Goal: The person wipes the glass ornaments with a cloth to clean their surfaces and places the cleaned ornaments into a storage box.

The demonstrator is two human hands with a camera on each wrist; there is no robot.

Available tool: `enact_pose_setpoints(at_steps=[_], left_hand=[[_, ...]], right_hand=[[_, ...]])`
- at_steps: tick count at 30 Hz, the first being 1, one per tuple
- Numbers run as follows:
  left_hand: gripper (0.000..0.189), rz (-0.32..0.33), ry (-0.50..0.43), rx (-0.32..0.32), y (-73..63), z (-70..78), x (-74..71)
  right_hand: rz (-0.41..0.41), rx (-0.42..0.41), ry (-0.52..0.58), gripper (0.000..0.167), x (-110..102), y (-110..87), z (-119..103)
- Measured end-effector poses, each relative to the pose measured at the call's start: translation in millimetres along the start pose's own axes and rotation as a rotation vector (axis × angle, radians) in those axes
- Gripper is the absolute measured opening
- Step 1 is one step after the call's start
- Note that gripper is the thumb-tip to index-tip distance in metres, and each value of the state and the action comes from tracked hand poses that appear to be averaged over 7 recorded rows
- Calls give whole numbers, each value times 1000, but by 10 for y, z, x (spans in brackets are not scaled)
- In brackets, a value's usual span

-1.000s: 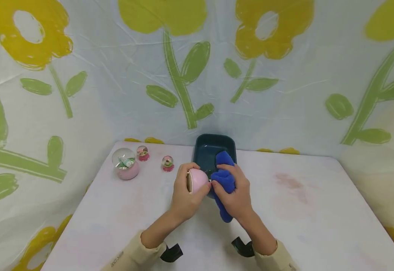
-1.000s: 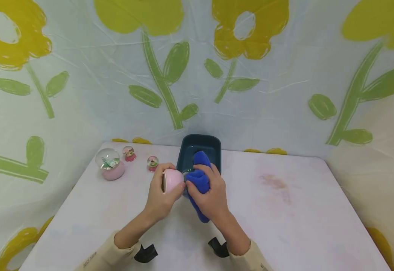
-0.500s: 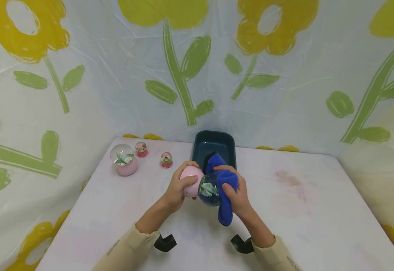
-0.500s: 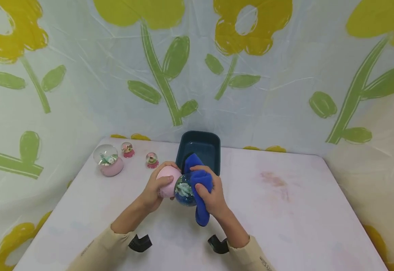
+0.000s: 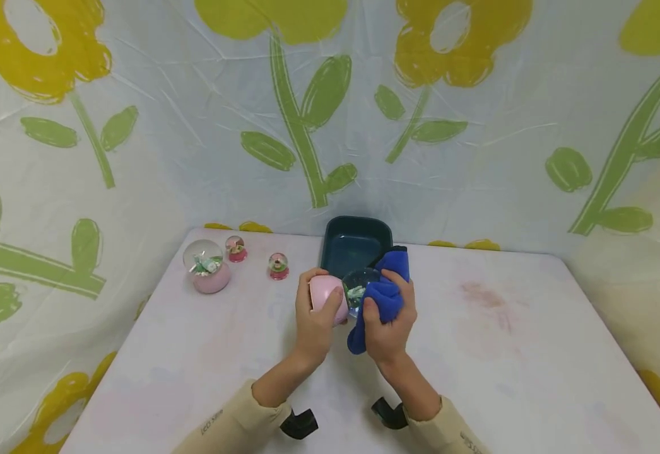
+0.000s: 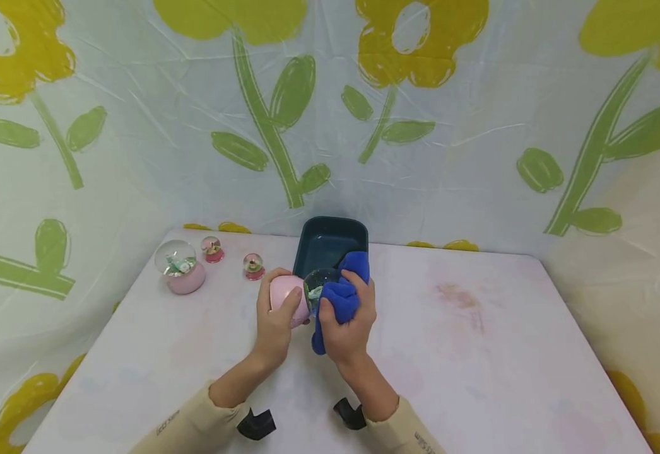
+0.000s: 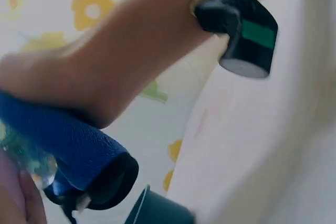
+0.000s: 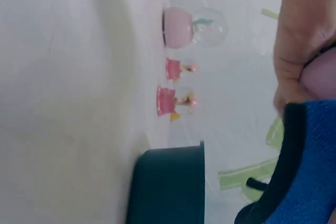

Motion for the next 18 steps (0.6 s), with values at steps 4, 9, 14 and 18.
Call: enact_pose_setpoints(at_steps=[4, 9, 14, 18], left_hand=[[44, -31, 253, 192, -15, 90, 30], [47, -203, 534, 334, 23, 215, -45], [46, -437, 378, 227, 130, 204, -163], [38, -455, 68, 49, 177, 81, -203]], right_hand=[[-83, 49, -138, 47, -39, 28, -11], [-389, 94, -177, 39, -108, 134, 8], [-669, 154, 39, 33, -157, 186, 89], [-578, 201, 246, 31, -169, 141, 107]])
Point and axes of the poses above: each hand's wrist, its own y-axis towards the middle knuckle, its own x-axis out of the palm, z = x × y, the point moved 4 cm from there along y, towards the middle knuckle, and after that the axes turned 11 degrees about -z, right-handed, at the moved point
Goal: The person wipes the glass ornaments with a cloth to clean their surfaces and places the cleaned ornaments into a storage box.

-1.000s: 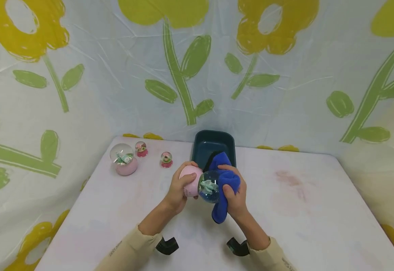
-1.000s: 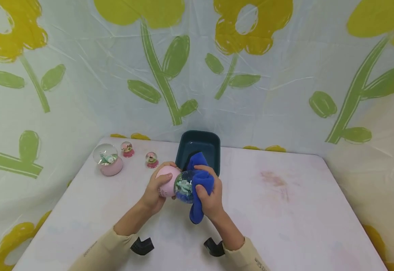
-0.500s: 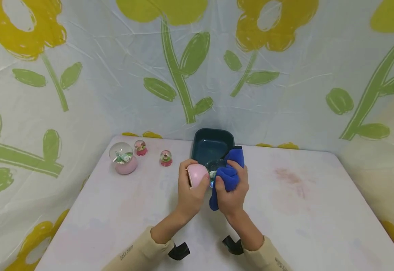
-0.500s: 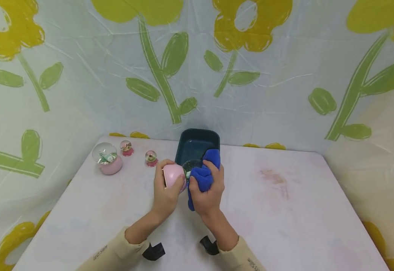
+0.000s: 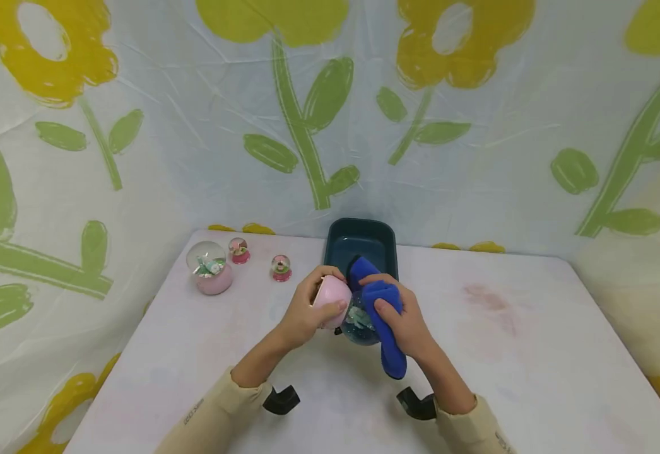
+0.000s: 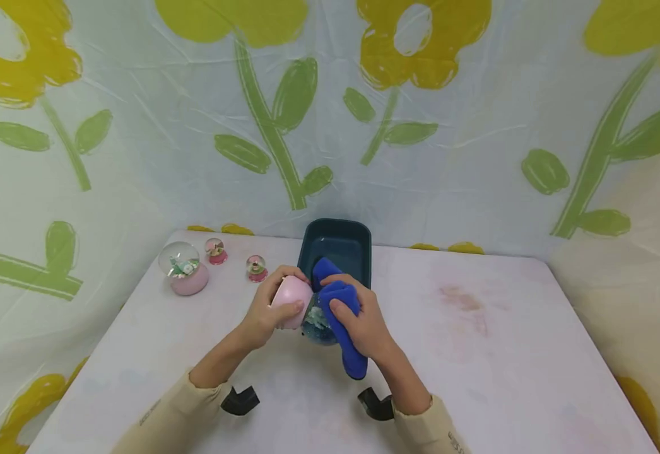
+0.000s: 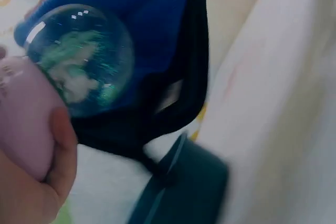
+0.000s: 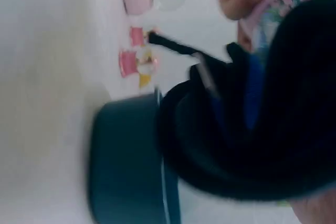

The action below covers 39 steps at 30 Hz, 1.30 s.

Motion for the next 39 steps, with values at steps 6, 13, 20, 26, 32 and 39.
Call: enact_pose_setpoints(at_steps=[6, 13, 20, 26, 32, 39], left_hand=[[40, 151, -176, 71, 15, -20, 90], [41, 385, 25, 170, -5, 82, 243], [46, 492, 155, 209, -60, 105, 313], [49, 399, 366, 279, -29, 124, 300], [48, 98, 494, 260, 121, 237, 64], [42, -213, 217, 195, 111, 234, -118]], right_hand=[[417, -164, 244, 42, 142, -85, -63], [637, -262, 154, 44, 202, -24, -161], [606, -167, 25, 43, 224, 6, -106], [555, -53, -171, 45, 181, -68, -96], [341, -18, -453, 47, 55, -13, -167], [-44, -119, -371, 40, 59, 1, -169]])
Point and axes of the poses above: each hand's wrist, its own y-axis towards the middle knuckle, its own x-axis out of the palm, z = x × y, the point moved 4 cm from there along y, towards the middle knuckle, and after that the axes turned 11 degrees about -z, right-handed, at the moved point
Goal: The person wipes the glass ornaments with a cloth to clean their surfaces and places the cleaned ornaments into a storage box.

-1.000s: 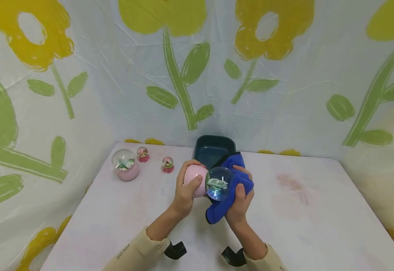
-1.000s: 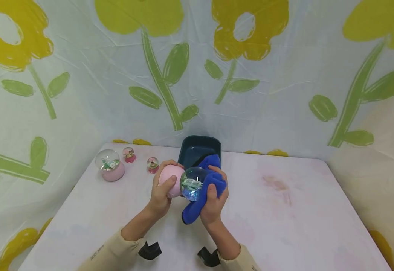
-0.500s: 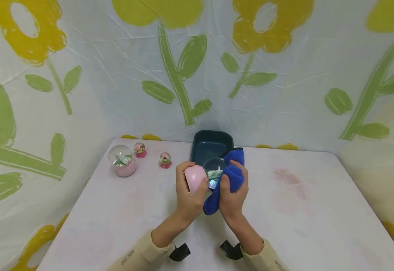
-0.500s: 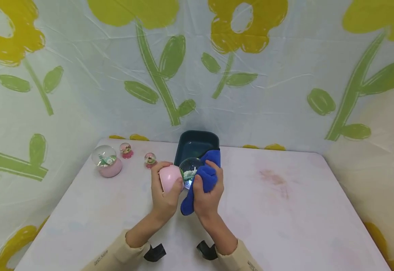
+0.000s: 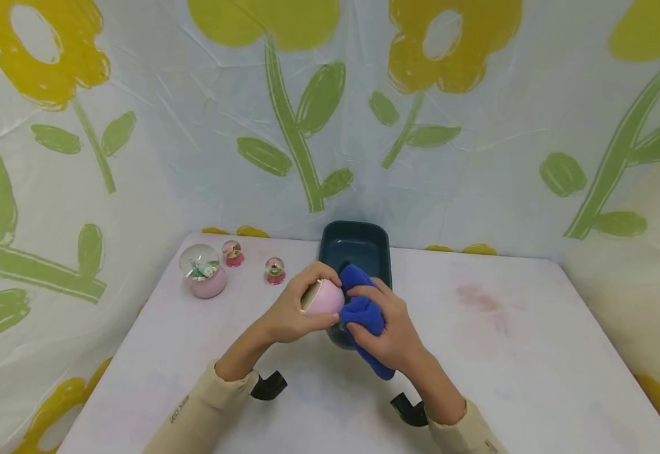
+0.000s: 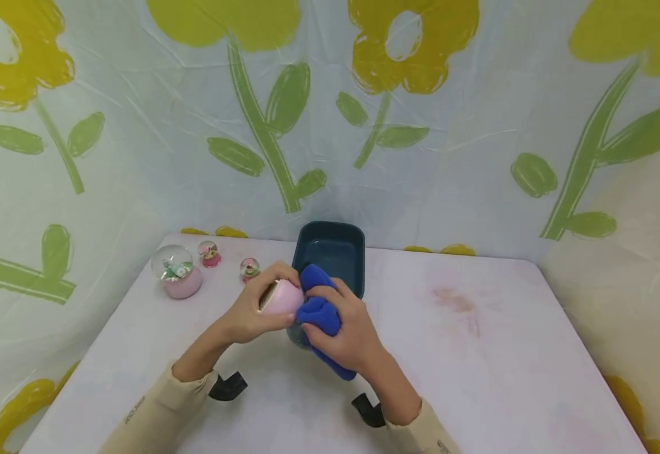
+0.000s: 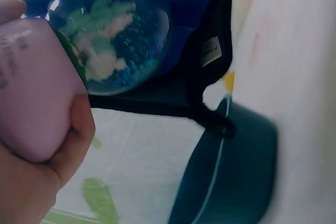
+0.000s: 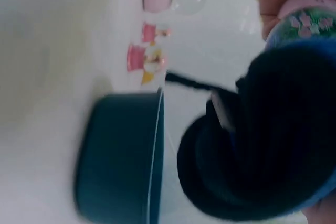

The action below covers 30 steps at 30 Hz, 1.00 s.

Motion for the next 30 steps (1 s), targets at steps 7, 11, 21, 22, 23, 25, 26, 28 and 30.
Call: enact_pose_setpoints(at_steps=[7, 11, 21, 22, 23, 25, 26, 28, 30], left_hand=[[42, 154, -295, 2, -58, -137, 24], [41, 318, -284, 33, -76, -173, 79], [41, 591, 3, 89, -133, -173, 304], [42, 611, 33, 99, -133, -131, 330], [42, 629, 68, 107, -130, -82, 351], [43, 661, 130, 123, -115, 34, 376], [43, 672, 162, 123, -103, 93, 375], [42, 672, 193, 94, -82, 189, 351], [41, 639, 201, 53, -74, 217, 309]], right_hand=[[101, 48, 525, 45, 72, -2, 61], [244, 194, 646, 44, 134, -38, 74], [530, 411, 622, 46, 285, -127, 125], [548, 411, 602, 44, 296, -135, 125], [562, 403, 577, 42, 307, -142, 122], [570, 363, 503, 41, 318, -147, 109], [561, 335, 445, 41, 321, -147, 98], [523, 291, 307, 43, 320, -142, 78], [461, 264, 155, 44, 308, -133, 61]])
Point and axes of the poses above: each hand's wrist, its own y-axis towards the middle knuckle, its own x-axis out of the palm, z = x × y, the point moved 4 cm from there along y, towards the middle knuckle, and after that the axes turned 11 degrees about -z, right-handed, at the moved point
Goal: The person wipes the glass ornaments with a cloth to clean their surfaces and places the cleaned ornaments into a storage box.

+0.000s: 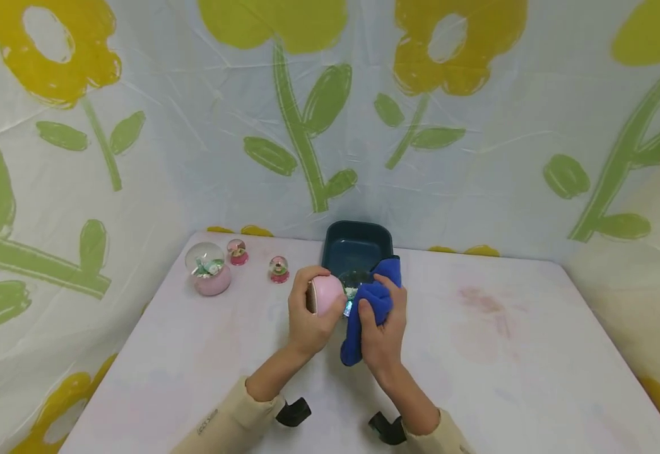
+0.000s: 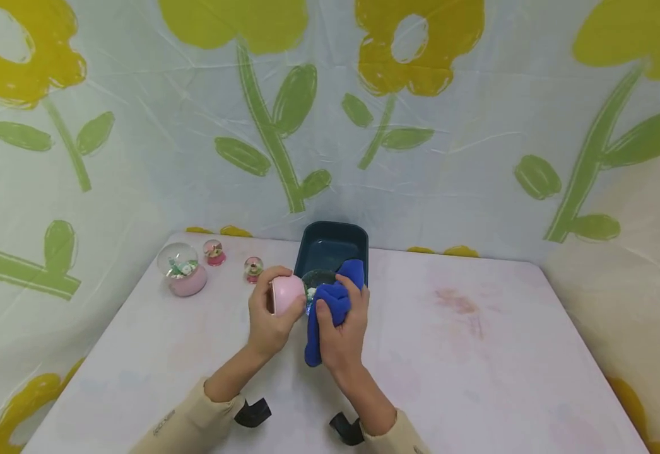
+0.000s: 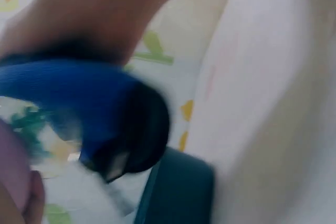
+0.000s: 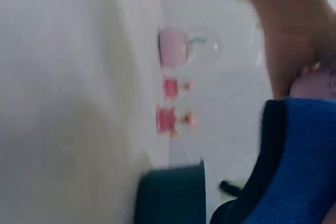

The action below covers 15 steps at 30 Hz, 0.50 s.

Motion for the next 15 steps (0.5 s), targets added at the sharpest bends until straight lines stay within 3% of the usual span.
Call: enact_pose_setpoints(at_steps=[4, 7, 9, 11, 15], left_hand=[[42, -165, -83, -89, -9, -193, -57], [43, -288, -204, -142, -48, -365, -97], [42, -343, -283, -176, -57, -431, -125], [40, -379, -369, -205, -45, -468, -146], [34, -405, -565, -247, -5, -512, -179]], right_hand=[[-139, -105, -265, 54, -62, 24, -38], [-267, -189, -314, 58, -123, 66, -74], [-350, -223, -266, 54, -147, 107, -89], [-412, -224, -147, 50, -147, 152, -91], [-418, -112, 202, 49, -90, 182, -89]])
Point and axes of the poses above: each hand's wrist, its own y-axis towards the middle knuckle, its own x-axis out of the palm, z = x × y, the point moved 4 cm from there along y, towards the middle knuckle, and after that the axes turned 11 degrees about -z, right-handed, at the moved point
